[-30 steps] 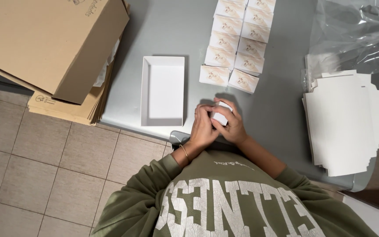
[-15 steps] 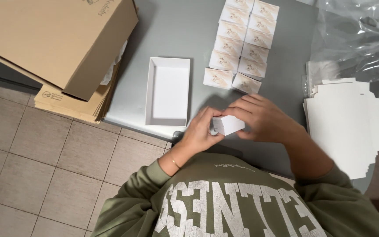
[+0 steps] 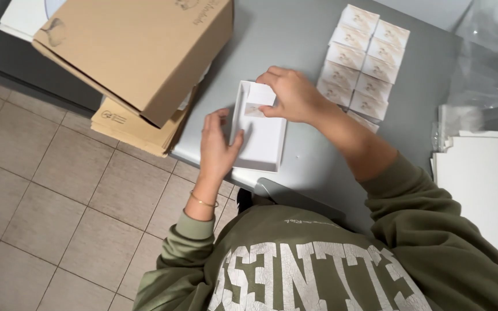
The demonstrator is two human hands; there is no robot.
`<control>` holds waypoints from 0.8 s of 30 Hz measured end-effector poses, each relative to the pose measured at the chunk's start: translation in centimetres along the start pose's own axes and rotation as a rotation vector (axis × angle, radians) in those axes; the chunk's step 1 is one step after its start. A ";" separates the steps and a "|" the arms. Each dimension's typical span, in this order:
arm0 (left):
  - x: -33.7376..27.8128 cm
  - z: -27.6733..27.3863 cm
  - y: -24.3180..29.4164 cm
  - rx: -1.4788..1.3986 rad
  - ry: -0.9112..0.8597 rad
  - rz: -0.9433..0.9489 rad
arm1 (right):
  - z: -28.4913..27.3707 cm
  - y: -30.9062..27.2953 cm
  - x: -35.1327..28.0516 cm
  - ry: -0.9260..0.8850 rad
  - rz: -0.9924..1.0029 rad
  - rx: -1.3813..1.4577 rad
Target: Packing small folded cardboard inserts into a larger white box.
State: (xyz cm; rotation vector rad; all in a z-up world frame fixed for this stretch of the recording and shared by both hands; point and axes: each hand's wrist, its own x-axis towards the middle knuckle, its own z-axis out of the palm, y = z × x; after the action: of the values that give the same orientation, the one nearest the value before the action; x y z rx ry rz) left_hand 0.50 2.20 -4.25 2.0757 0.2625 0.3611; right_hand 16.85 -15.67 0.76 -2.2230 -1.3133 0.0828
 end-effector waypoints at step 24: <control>6.3 3.4 -4.7 0.319 -0.218 0.001 | 6.7 1.4 2.0 0.105 0.253 -0.018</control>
State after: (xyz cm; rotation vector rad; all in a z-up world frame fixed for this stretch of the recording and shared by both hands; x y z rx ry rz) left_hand 7.42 3.92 -9.06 2.4066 0.1973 0.0943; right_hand 16.86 -11.67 -5.10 -2.3645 -0.9769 0.0478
